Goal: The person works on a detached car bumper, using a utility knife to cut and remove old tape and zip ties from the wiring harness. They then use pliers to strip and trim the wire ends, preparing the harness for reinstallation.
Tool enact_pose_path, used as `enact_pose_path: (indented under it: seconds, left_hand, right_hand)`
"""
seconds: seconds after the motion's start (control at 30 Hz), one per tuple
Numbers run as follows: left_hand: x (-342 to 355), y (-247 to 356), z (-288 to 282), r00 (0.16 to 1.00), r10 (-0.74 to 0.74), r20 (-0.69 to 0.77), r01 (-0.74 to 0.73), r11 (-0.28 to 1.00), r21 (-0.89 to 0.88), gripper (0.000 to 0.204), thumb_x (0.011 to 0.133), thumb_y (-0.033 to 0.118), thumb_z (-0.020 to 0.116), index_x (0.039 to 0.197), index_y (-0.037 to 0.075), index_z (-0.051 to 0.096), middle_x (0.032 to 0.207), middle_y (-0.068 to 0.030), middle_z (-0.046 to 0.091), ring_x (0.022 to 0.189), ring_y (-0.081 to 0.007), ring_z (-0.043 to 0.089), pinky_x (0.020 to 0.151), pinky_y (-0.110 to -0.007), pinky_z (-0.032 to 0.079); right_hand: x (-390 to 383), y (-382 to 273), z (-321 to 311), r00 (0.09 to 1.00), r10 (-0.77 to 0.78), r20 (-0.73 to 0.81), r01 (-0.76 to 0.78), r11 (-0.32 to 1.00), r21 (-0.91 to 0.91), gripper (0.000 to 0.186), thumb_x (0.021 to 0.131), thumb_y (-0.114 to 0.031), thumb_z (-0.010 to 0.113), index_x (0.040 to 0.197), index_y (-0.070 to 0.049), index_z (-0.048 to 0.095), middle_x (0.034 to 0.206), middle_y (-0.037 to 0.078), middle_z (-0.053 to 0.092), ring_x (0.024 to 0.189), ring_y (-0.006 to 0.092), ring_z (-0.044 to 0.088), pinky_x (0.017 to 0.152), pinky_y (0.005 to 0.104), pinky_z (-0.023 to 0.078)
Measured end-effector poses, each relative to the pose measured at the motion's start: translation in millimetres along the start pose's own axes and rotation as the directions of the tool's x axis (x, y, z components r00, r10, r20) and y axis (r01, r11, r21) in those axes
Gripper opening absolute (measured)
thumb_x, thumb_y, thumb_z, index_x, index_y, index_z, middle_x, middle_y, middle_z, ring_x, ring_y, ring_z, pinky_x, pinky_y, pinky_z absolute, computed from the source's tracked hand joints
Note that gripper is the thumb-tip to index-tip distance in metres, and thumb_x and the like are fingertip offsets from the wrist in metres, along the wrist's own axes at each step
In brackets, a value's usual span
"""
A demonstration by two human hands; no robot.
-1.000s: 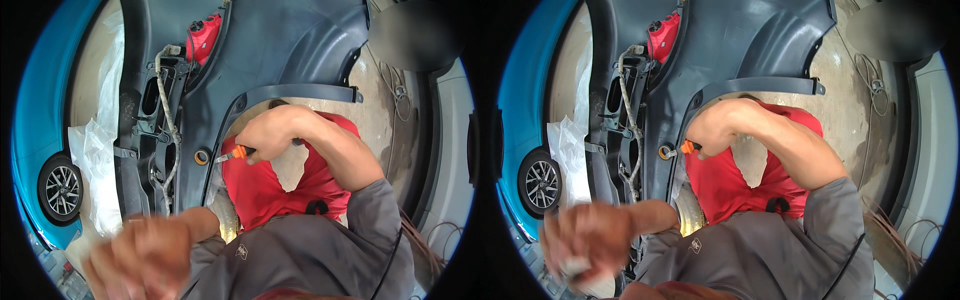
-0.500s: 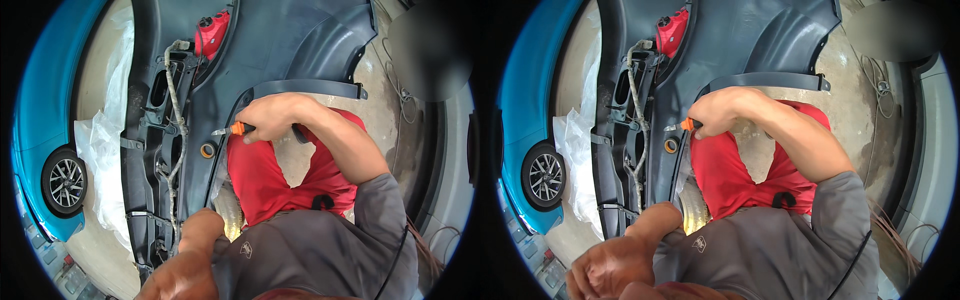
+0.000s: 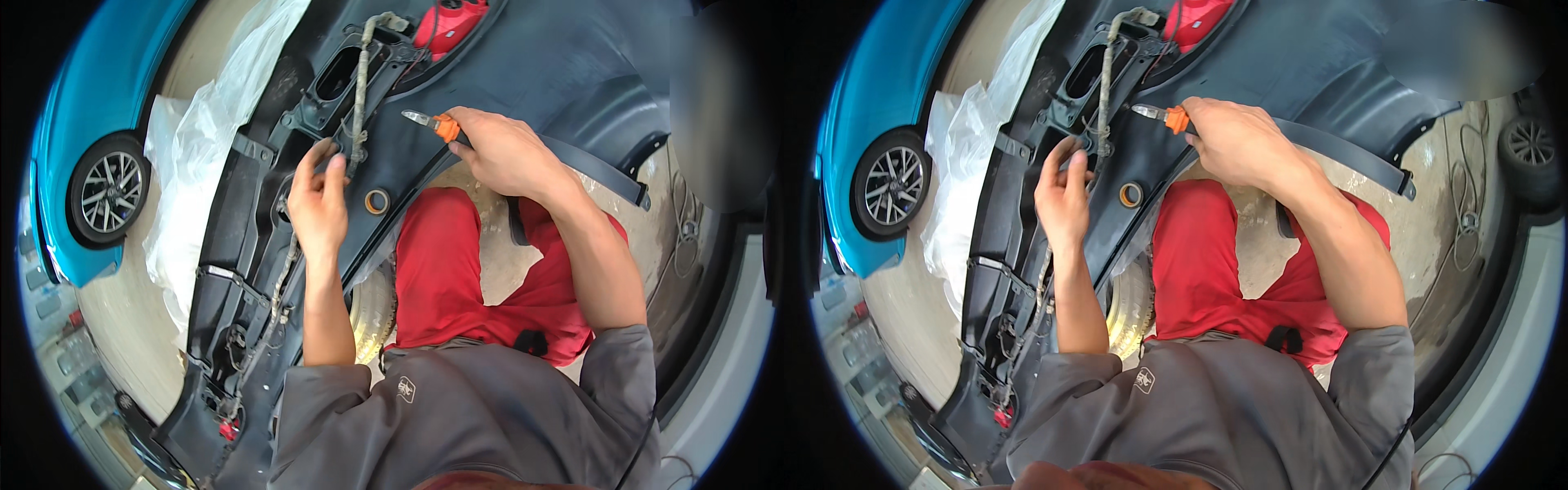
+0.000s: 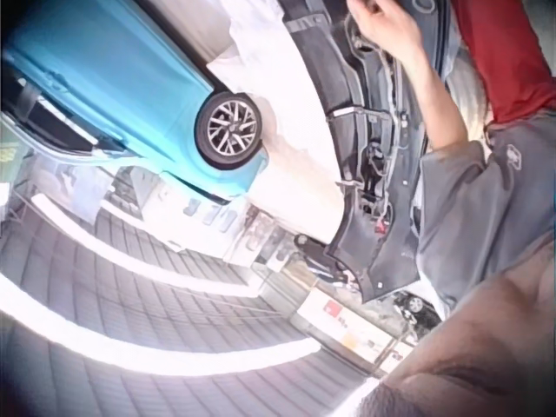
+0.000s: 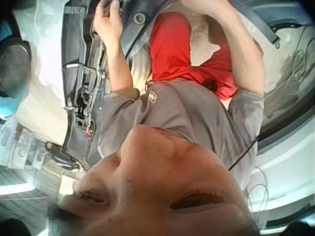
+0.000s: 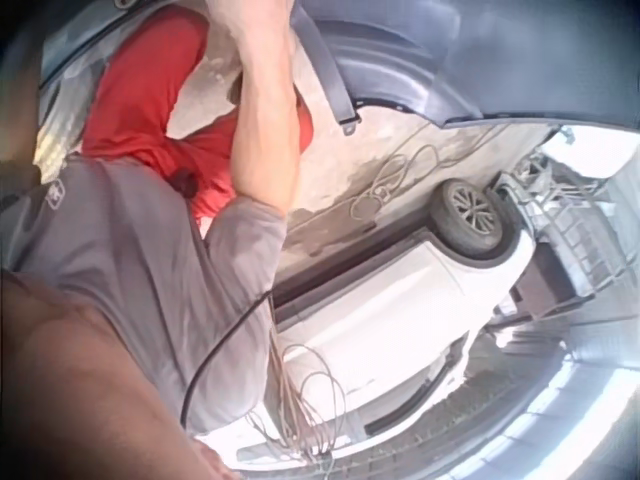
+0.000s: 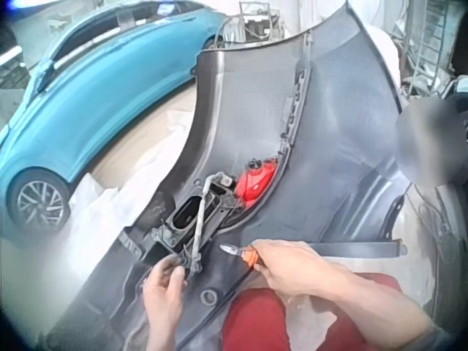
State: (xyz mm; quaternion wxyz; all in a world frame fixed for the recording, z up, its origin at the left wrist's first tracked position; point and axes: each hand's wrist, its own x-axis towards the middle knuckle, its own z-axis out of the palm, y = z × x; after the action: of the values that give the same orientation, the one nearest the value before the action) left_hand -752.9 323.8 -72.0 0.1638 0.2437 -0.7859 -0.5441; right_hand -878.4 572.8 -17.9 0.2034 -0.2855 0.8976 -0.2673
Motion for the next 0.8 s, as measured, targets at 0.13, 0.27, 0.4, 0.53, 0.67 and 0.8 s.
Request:
enact_pose_path:
  seconds: [0.13, 0.27, 0.4, 0.53, 0.67, 0.8]
  left_hand:
    - [16, -2, 14, 0.999, 0.03, 0.012, -0.03, 0.999, 0.018, 0.032, 0.104, 0.022, 0.078, 0.13, 0.004, 0.077, 0.098, -0.0002, 0.075, 0.075, -0.0051, 0.063, 0.065, -0.023, 0.049]
    - [29, -4, 22, 0.997, -0.004, 0.073, 0.01, 0.996, -0.094, 0.021, 0.101, 0.014, 0.079, 0.118, 0.002, 0.077, 0.094, -0.0025, 0.075, 0.074, -0.0063, 0.066, 0.069, -0.025, 0.053]
    - [33, -9, 29, 0.993, 0.006, 0.119, 0.02, 0.976, -0.216, 0.018, 0.1, 0.014, 0.08, 0.112, 0.001, 0.077, 0.094, -0.002, 0.076, 0.071, -0.0059, 0.064, 0.067, -0.024, 0.052]
    - [37, -11, 30, 0.993, -0.004, 0.119, 0.034, 0.967, -0.253, 0.021, 0.099, 0.015, 0.082, 0.111, -0.001, 0.074, 0.094, -0.0032, 0.076, 0.071, -0.006, 0.064, 0.066, -0.024, 0.052]
    - [37, -12, 32, 0.996, 0.013, 0.086, 0.009, 0.966, -0.257, 0.019, 0.097, 0.012, 0.083, 0.107, -0.001, 0.073, 0.092, -0.0032, 0.077, 0.073, -0.0057, 0.065, 0.067, -0.024, 0.053]
    - [35, -11, 31, 0.995, -0.01, 0.103, 0.037, 0.964, -0.263, 0.019, 0.098, 0.012, 0.083, 0.108, -0.001, 0.074, 0.092, -0.0027, 0.076, 0.078, -0.006, 0.067, 0.071, -0.023, 0.054]
  right_hand:
    - [13, 4, 23, 0.976, -0.16, -0.146, 0.146, 0.984, -0.101, 0.023, 0.097, -0.007, 0.068, 0.118, 0.003, 0.066, 0.108, 0.022, 0.073, 0.106, 0.0424, 0.071, 0.092, 0.0537, 0.055]
    - [26, -4, 39, 0.952, -0.24, -0.191, 0.196, 0.955, -0.222, 0.028, 0.092, -0.004, 0.066, 0.119, 0.003, 0.067, 0.109, 0.02, 0.073, 0.103, 0.0389, 0.07, 0.09, 0.0506, 0.055]
    - [34, -6, 53, 0.934, -0.286, -0.213, 0.213, 0.926, -0.312, 0.03, 0.091, -0.003, 0.063, 0.12, 0.003, 0.067, 0.109, 0.02, 0.072, 0.101, 0.0382, 0.07, 0.088, 0.0484, 0.055]
    - [40, -12, 55, 0.965, -0.199, -0.17, 0.131, 0.931, -0.342, 0.037, 0.095, -0.009, 0.075, 0.129, 0.0, 0.065, 0.113, 0.016, 0.071, 0.108, 0.0371, 0.068, 0.095, 0.0467, 0.054]
    - [42, -14, 54, 0.97, -0.178, -0.167, 0.114, 0.934, -0.338, 0.034, 0.095, -0.01, 0.075, 0.126, 0.0, 0.066, 0.11, 0.016, 0.071, 0.107, 0.0375, 0.068, 0.094, 0.0474, 0.055]
    - [41, -17, 51, 0.969, -0.174, -0.176, 0.115, 0.947, -0.301, 0.029, 0.096, -0.011, 0.076, 0.122, 0.0, 0.067, 0.108, 0.016, 0.071, 0.106, 0.038, 0.068, 0.092, 0.0481, 0.055]
